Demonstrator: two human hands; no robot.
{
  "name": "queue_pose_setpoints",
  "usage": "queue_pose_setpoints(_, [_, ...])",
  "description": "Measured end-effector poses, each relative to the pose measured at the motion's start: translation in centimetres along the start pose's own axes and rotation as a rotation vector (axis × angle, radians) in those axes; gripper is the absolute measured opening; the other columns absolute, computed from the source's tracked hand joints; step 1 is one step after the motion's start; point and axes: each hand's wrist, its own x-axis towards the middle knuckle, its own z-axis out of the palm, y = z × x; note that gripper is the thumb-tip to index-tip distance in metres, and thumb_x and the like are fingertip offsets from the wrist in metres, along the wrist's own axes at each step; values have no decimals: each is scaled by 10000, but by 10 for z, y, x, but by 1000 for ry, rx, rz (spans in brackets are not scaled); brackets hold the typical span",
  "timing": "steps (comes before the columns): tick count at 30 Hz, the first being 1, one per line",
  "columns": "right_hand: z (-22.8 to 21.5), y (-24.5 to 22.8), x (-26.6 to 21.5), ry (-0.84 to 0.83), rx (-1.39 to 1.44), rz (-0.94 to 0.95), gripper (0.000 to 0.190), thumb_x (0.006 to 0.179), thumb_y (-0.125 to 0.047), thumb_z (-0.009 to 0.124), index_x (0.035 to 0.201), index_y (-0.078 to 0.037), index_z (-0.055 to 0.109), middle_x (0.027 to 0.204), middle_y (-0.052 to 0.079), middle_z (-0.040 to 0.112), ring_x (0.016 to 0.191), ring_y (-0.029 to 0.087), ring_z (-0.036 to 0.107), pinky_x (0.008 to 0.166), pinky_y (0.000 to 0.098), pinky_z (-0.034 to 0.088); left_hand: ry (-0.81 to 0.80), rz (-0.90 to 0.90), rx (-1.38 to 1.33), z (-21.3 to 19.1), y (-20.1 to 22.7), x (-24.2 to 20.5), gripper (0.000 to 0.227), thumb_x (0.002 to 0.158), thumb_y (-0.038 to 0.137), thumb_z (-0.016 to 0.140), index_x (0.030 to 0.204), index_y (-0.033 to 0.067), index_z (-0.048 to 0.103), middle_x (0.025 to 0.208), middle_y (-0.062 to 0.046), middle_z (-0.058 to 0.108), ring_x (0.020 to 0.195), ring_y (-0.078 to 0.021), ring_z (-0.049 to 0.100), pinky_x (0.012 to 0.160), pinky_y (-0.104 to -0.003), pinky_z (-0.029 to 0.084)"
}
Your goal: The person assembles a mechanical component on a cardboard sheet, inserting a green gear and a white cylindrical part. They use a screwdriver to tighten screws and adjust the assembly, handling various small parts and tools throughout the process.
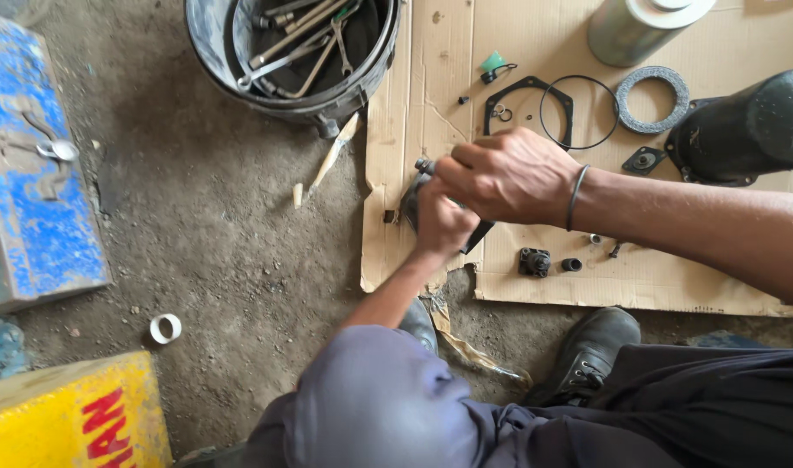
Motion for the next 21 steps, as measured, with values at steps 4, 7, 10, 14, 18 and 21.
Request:
queue_pose_setpoints(4, [-15, 1, 14, 39, -315, -279, 258, 910, -330, 627, 935, -73, 636, 864, 46, 629, 800, 175, 665, 702, 344, 555, 30, 6, -17, 5, -6, 6, 286, 914, 279, 683, 839, 4, 662, 705, -75, 691, 671, -173, 718, 585, -359, 562])
queue_pose_setpoints(7, [-38, 5, 24, -69, -511, -576, 276, 844, -300, 617, 984, -64, 637, 978, 41, 622, 940, 175, 670, 777, 321, 547, 32, 133, -49, 2, -5, 11, 343, 879, 317, 720, 891, -19, 652, 774, -109, 696, 743, -186, 724, 635, -368, 566])
queue_pose_setpoints(10, [-40, 8, 40, -529, -637, -827, 257, 908, -295, 619, 1013, -62, 597, 965, 46, 595, 877, 215, 677, 721, 354, 562, 27, 139, -48, 12, 1, 11, 329, 847, 304, 750, 923, -5, 666, 835, -112, 716, 786, -208, 725, 685, -361, 575])
queue_pose_setpoints(14, [-16, 21, 49, -694, -561, -930, 273, 967, -225, 607, 1171, -55, 542, 875, 66, 597, 697, 193, 669, 577, 346, 567, 70, 379, -253, 16, 2, 1, 197, 752, 220, 832, 891, 146, 713, 945, -95, 695, 843, -216, 703, 748, -341, 582])
queue_pose_setpoints(18, [-2, 34, 41, -847, -607, -939, 385, 964, -214, 593, 1255, 30, 528, 897, 114, 629, 585, 145, 637, 413, 274, 515, 171, 81, -28, 27, -3, -6, 389, 773, 152, 822, 1050, 61, 563, 920, -58, 596, 837, -206, 626, 767, -360, 518])
queue_pose_setpoints(21, [2, 39, 27, -852, -662, -1003, 420, 976, -167, 620, 1281, 115, 565, 770, 103, 646, 573, 152, 625, 426, 283, 497, 276, 78, -16, 33, 1, -13, 370, 749, 139, 793, 1009, 95, 533, 881, -51, 562, 791, -227, 580, 760, -396, 430])
